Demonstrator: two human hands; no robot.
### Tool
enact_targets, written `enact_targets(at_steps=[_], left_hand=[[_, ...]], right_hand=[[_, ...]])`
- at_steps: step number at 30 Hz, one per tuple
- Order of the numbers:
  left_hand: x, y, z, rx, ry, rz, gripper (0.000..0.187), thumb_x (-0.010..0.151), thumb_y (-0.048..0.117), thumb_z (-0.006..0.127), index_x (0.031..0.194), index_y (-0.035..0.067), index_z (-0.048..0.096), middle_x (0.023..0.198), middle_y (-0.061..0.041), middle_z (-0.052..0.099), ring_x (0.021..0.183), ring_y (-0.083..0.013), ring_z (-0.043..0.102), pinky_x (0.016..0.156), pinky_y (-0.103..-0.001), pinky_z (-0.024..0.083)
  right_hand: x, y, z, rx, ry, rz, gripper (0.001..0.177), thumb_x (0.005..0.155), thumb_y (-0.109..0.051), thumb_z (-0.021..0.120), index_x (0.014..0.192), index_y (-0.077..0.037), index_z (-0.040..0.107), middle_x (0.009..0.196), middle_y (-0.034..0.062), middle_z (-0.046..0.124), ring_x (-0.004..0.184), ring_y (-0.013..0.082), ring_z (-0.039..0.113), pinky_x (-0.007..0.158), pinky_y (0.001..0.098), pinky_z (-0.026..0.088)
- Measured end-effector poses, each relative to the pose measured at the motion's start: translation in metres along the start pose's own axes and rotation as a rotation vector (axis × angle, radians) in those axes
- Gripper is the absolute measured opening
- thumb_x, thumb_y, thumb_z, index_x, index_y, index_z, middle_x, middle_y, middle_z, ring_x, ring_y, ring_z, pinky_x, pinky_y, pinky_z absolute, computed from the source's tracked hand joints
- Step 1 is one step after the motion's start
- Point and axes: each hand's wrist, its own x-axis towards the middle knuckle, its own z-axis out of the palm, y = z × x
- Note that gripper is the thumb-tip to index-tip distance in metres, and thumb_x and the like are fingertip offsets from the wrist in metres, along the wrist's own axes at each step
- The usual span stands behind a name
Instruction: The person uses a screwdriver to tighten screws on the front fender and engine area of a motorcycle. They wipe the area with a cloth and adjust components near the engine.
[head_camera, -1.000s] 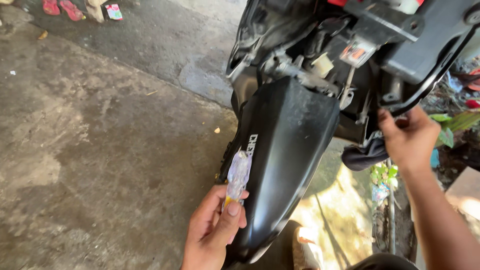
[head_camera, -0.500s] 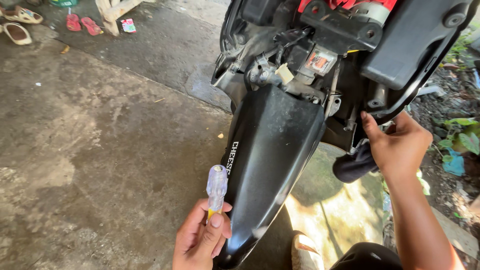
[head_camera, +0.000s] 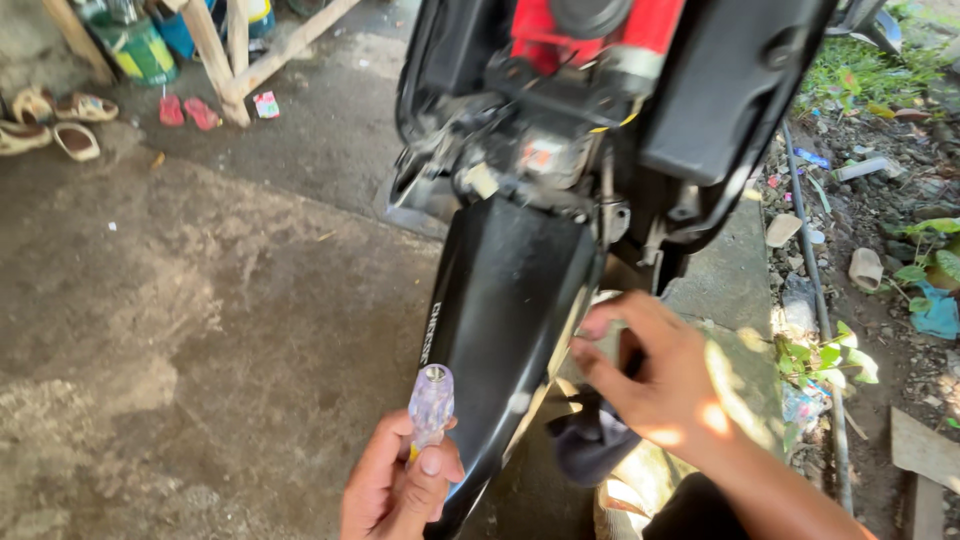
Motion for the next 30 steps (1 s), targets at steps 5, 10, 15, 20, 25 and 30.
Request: enact_targets(at_steps=[5, 10, 15, 20, 25, 30], left_hand=[[0.011, 0.028, 0.018, 0.064, -0.013, 0.261, 0.033, 0.098, 0.026, 0.067, 0.117, -0.001, 0.061, 0.079, -0.007, 0.070, 0.060, -0.0073, 0.056, 0.058, -0.023, 0.047], [0.030, 0.065, 0.044, 0.179, 0.139, 0.326, 0.029, 0.094, 0.019, 0.073, 0.115, 0.000, 0.068, 0.081, -0.009, 0.073, 0.065, -0.0070, 0.057, 0.060, -0.022, 0.046], [0.078, 0.087, 0.095, 0.658, 0.057, 0.543, 0.026, 0.080, 0.009, 0.079, 0.105, 0.003, 0.073, 0.089, -0.006, 0.079, 0.079, -0.0140, 0.079, 0.066, -0.030, 0.063], [0.101, 0.095, 0.105, 0.758, -0.099, 0.751, 0.028, 0.078, 0.010, 0.078, 0.103, 0.004, 0.069, 0.087, -0.010, 0.069, 0.074, -0.0216, 0.074, 0.066, -0.032, 0.058], [0.096, 0.076, 0.080, 0.693, -0.114, 0.867, 0.029, 0.080, 0.013, 0.078, 0.107, 0.006, 0.071, 0.089, -0.009, 0.067, 0.074, -0.0181, 0.070, 0.064, -0.029, 0.053], [0.084, 0.051, 0.060, 0.544, -0.082, 0.846, 0.034, 0.072, 0.004, 0.075, 0.107, 0.005, 0.072, 0.087, -0.010, 0.066, 0.060, -0.0113, 0.055, 0.054, -0.026, 0.040]], right_hand=[[0.037, 0.006, -0.003, 0.171, 0.089, 0.268, 0.035, 0.087, -0.014, 0.075, 0.120, -0.008, 0.066, 0.087, 0.0000, 0.069, 0.050, 0.0028, 0.050, 0.045, 0.0235, 0.040], [0.071, 0.038, -0.007, 0.016, 0.255, 0.113, 0.034, 0.089, -0.015, 0.074, 0.120, -0.004, 0.067, 0.103, 0.0081, 0.073, 0.049, 0.0145, 0.055, 0.050, 0.0290, 0.047], [0.089, 0.073, -0.003, -0.217, 0.466, 0.034, 0.021, 0.104, -0.017, 0.069, 0.121, -0.007, 0.071, 0.094, 0.0182, 0.072, 0.075, 0.0319, 0.068, 0.068, 0.0389, 0.054], [0.086, 0.085, 0.008, -0.098, 0.221, 0.327, 0.034, 0.097, -0.016, 0.064, 0.129, -0.006, 0.058, 0.098, 0.0154, 0.077, 0.057, 0.0344, 0.066, 0.057, 0.0421, 0.050], [0.087, 0.091, 0.013, -0.025, 0.280, 0.163, 0.039, 0.098, -0.009, 0.061, 0.135, -0.001, 0.051, 0.108, 0.0131, 0.078, 0.066, 0.0194, 0.069, 0.059, 0.0345, 0.052], [0.089, 0.107, 0.016, 0.360, 0.290, 0.249, 0.035, 0.105, -0.017, 0.050, 0.134, 0.002, 0.055, 0.108, 0.0120, 0.076, 0.074, 0.0095, 0.061, 0.060, 0.0268, 0.050]])
